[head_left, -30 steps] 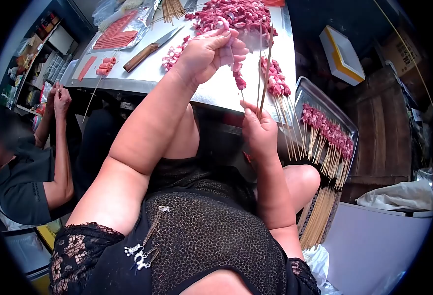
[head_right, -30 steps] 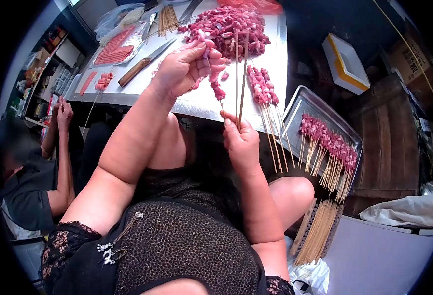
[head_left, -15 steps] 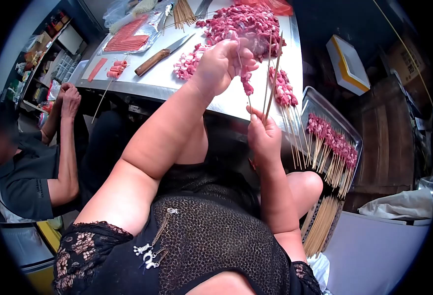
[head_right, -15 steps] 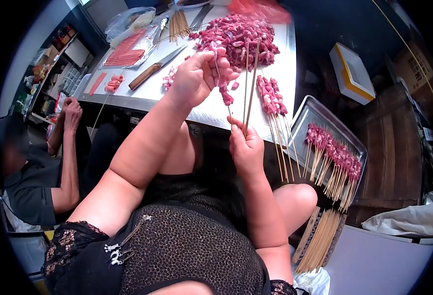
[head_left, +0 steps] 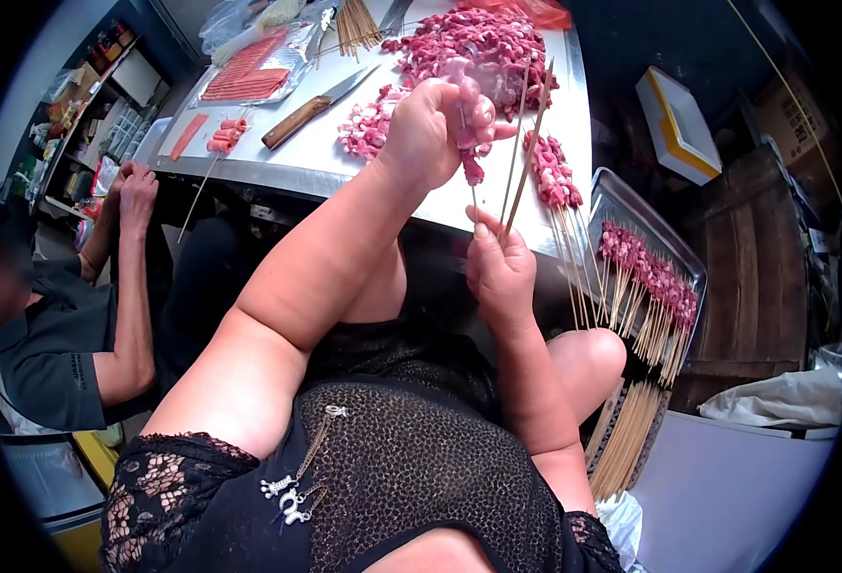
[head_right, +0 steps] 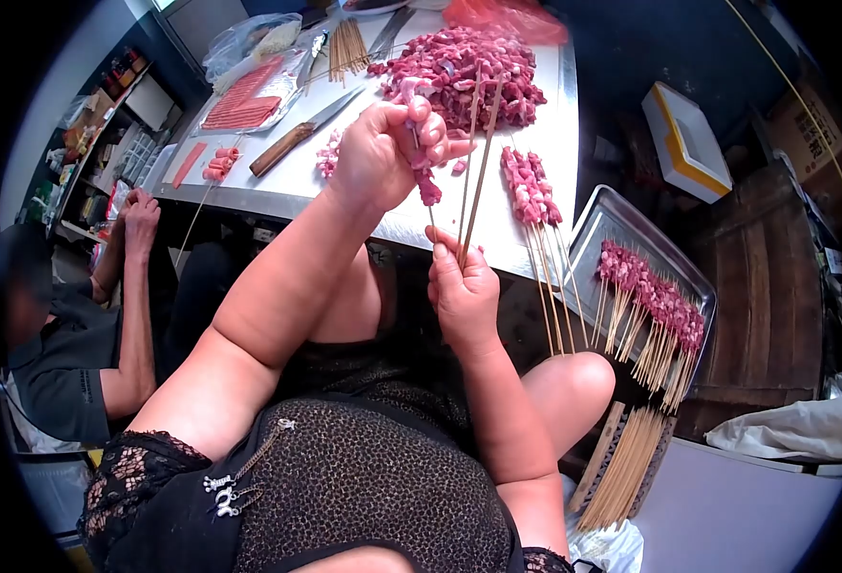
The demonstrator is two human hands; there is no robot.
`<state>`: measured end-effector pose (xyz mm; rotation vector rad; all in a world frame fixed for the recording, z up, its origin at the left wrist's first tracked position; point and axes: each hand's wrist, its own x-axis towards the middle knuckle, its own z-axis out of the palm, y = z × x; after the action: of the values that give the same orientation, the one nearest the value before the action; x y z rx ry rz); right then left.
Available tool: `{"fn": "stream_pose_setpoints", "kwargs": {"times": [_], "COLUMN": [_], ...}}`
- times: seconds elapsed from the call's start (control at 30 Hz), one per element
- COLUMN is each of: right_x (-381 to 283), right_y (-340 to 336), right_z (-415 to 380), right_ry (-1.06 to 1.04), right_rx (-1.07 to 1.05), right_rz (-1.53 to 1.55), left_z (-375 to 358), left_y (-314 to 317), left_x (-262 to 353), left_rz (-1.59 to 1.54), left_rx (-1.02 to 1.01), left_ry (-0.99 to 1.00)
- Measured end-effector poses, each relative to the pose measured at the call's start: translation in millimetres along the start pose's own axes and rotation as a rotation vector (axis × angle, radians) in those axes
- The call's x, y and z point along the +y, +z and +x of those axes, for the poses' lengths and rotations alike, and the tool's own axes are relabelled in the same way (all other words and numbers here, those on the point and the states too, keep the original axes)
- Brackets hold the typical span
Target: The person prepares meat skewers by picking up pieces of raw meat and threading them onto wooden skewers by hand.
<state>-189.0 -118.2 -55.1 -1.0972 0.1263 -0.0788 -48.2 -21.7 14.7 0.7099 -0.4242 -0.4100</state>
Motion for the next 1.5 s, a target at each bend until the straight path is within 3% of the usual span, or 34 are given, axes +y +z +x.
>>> {"fn": "stream_pose_setpoints", "kwargs": {"times": [0.1, 0.23, 0.3, 0.47, 0.57, 0.83, 1.03, 1.5], "right_x": [-1.8, 1.5, 0.4, 4.2, 6.9, 9.3, 14.4, 6.3], "right_y": [-3.0, -7.3, -10.7, -18.1, -19.4, -20.1, -19.2, -12.2], "right_z": [0.7, 2.2, 7.5, 4.1, -0.1, -6.7, -4.7, -1.3], "right_ry": [0.069, 0.027, -0.094, -0.142, -0.149, -0.165, -0.197, -0.209], "right_rx": [-0.1, -0.043, 0.035, 0.093, 0.09, 0.131, 0.133, 0.141], "right_rz": [0.198, 0.092, -0.084, -0.236, -0.242, -0.235, -0.263, -0.295], "left_z": [-1.6, -1.6, -3.6, -3.3, 1.4, -1.0, -1.0, -3.7], "left_y": [-3.5, -14.4, -5.1, -9.4, -12.9, -9.8, -9.4, 0.6], "left_x": [0.7, 0.3, 1.8, 14.1, 15.8, 11.9, 6.8, -1.6], "left_rz": [-0.034, -0.086, 0.108, 0.054, 0.223, 0.206, 0.022, -0.073], "left_rx": [-0.05, -0.174, 0.095, 0.174, 0.242, 0.213, 0.235, 0.293], "left_ry": [-0.028, -0.043, -0.071, 0.0, 0.055, 0.024, 0.039, 0.199]}}
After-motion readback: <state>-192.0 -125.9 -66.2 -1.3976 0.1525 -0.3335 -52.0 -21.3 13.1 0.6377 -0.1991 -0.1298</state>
